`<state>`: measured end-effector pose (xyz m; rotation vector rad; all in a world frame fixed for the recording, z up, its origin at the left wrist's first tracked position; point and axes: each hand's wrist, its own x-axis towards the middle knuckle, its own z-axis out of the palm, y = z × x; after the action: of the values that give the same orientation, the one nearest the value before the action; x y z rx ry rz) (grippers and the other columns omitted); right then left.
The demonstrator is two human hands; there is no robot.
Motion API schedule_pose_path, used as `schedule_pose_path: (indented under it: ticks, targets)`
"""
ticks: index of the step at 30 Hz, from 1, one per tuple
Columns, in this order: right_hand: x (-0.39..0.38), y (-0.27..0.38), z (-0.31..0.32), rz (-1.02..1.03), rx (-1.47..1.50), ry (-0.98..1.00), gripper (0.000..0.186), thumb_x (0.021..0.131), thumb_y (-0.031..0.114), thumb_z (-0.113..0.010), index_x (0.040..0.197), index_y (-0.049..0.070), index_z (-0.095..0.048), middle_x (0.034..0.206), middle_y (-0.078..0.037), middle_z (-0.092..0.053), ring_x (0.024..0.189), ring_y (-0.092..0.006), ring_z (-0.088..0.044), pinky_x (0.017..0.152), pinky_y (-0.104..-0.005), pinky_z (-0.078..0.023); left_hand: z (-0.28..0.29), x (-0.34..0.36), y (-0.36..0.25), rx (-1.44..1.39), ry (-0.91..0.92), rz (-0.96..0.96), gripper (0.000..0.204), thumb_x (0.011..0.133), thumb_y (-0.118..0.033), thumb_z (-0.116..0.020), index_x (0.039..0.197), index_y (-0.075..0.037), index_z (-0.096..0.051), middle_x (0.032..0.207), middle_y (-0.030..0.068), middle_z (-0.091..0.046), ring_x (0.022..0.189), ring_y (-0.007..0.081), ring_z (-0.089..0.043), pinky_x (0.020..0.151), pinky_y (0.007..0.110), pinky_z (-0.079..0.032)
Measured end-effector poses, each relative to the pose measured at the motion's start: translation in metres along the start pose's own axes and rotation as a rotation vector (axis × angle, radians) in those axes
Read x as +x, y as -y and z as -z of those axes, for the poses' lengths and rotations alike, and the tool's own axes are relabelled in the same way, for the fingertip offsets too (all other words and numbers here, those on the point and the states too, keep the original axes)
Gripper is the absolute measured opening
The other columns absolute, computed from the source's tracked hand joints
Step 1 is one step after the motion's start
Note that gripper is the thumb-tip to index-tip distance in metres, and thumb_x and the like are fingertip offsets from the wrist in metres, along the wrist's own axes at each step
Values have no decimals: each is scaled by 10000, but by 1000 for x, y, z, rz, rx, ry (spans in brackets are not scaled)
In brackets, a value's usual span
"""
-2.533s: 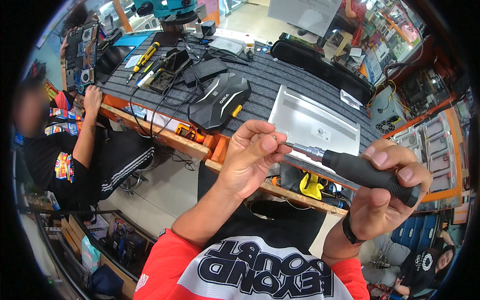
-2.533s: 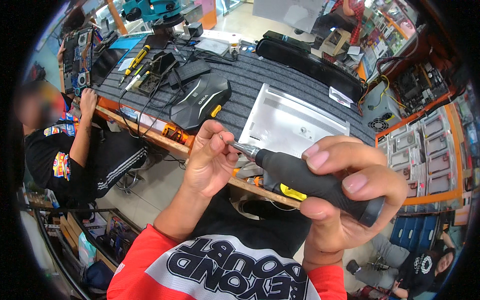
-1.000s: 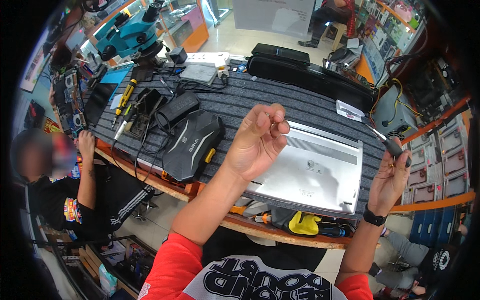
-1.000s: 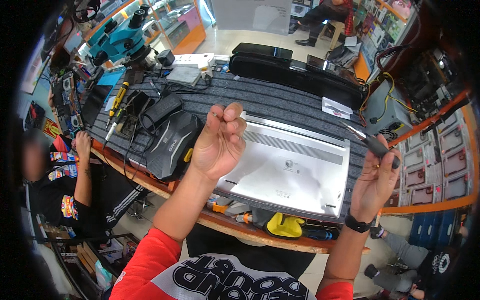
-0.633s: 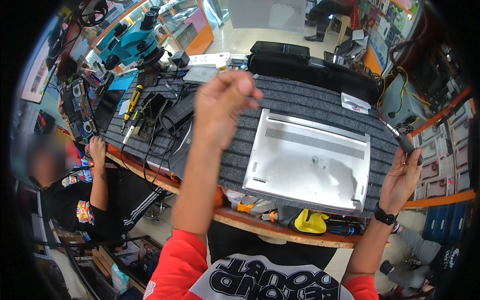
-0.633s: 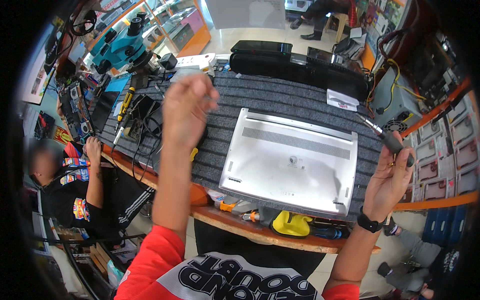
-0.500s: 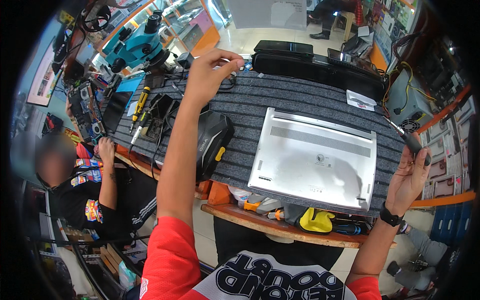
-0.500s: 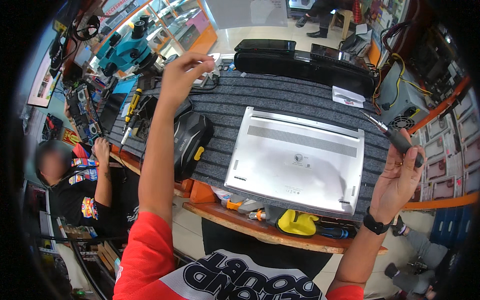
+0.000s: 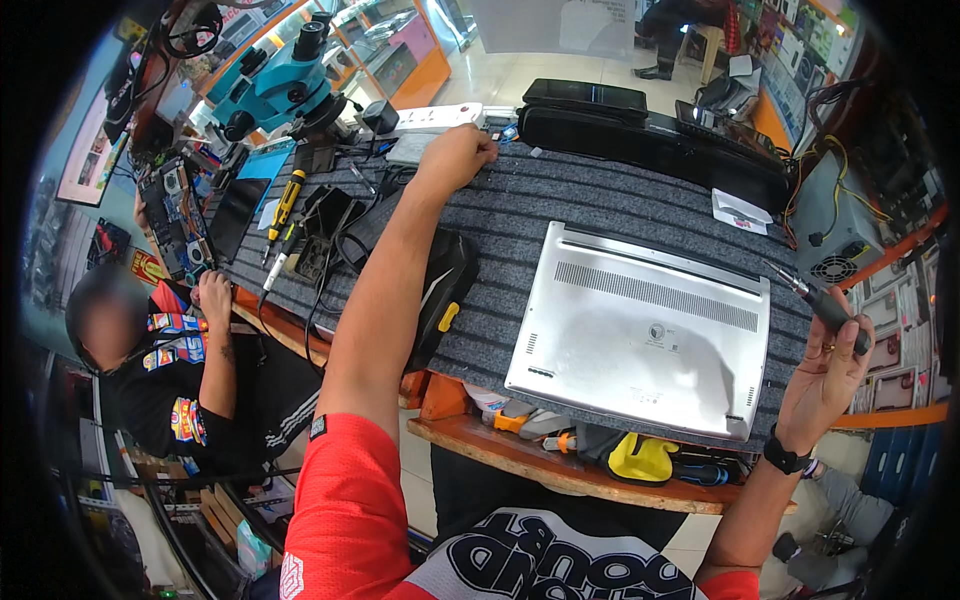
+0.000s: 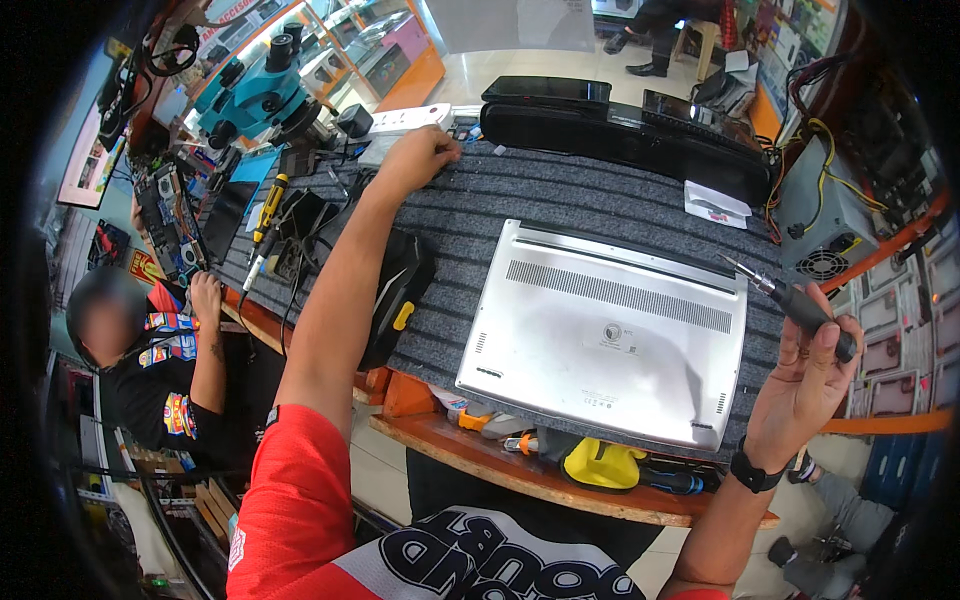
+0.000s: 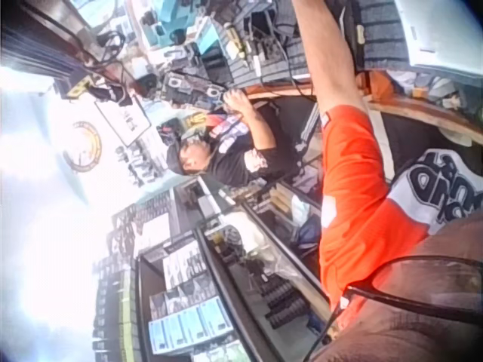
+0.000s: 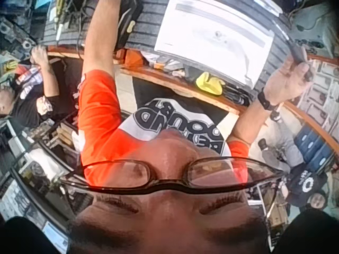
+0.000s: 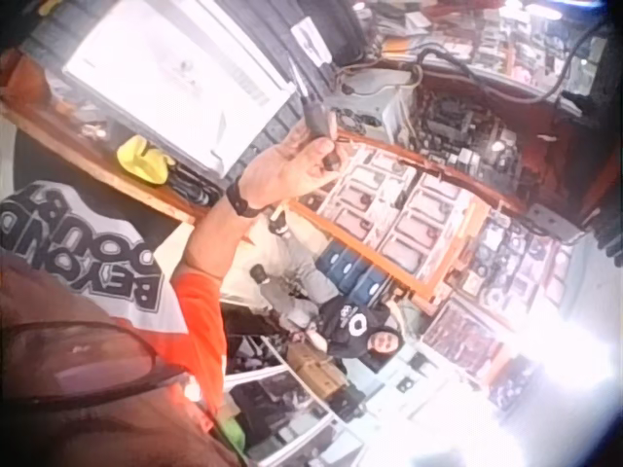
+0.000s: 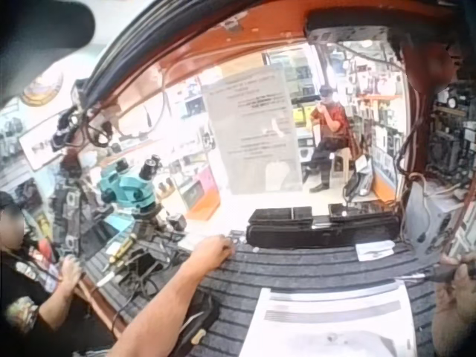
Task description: The person replaces a screw in the bottom cover of a laptop using a manual screwdriver and a bit from a toolkit.
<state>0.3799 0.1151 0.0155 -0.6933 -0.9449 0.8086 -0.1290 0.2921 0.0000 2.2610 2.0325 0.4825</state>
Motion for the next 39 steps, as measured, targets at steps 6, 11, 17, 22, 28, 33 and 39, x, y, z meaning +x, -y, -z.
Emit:
schedule_pose_path:
  ticks: [6,11,17,22,28,33,39]
  targets:
    - [2,-3,10,-5,11,-2,287,1053,226,-589,1260,47,-503,1354,-269,-602,1238,-248,-638,1017,-304,-573,-3,-3,13,17,-52,-171,144,853,-154,-739,957,-64,-782,954,131,-724,952,332,-683,856,421,-526]
    - [1,-2,8,-2,5,6,290,1052,232,-588,1254,39,-508,1358,-271,-598,1232,-248,-642,1012,-299,-575,-6,0,20,-19,4,-208,175,893,-156,-699,1008,-47,-772,1039,155,-691,1008,341,-650,915,421,-504]
    - [1,0,-4,-38,70,-7,253,1043,194,-606,1237,51,-527,1317,-236,-626,1180,-238,-665,967,-310,-596,12,-8,16,-10,-74,-229,202,953,-170,-645,1073,-47,-752,1113,168,-649,1060,351,-630,941,428,-494]
    - [-8,0,-23,-155,111,90,253,1005,135,-666,1212,65,-539,1167,-134,-682,1074,-201,-696,880,-325,-615,69,-74,-126,-223,-83,-272,284,988,-215,-646,1188,-22,-704,1058,118,-660,977,235,-651,830,356,-529]
    - [-31,2,-41,-417,169,254,298,959,129,-733,1174,73,-534,1098,-127,-705,1001,-203,-709,837,-329,-617,55,-179,-239,-284,23,-573,225,920,-265,-717,973,-47,-697,904,114,-673,857,335,-662,766,414,-515]
    - [-68,18,-39,-418,58,244,356,946,166,-754,1213,73,-538,1056,-115,-694,900,-172,-694,761,-317,-615,38,-223,-228,-605,-34,-660,187,978,-236,-645,938,-54,-660,870,126,-647,822,353,-631,767,442,-501]
    - [-21,52,40,-104,51,-95,264,1047,233,-603,1232,66,-518,980,-43,-615,1022,-137,-597,872,-320,-556,50,-272,-208,-778,215,-424,196,1018,-228,-627,986,-38,-665,873,97,-671,811,260,-659,732,386,-509]
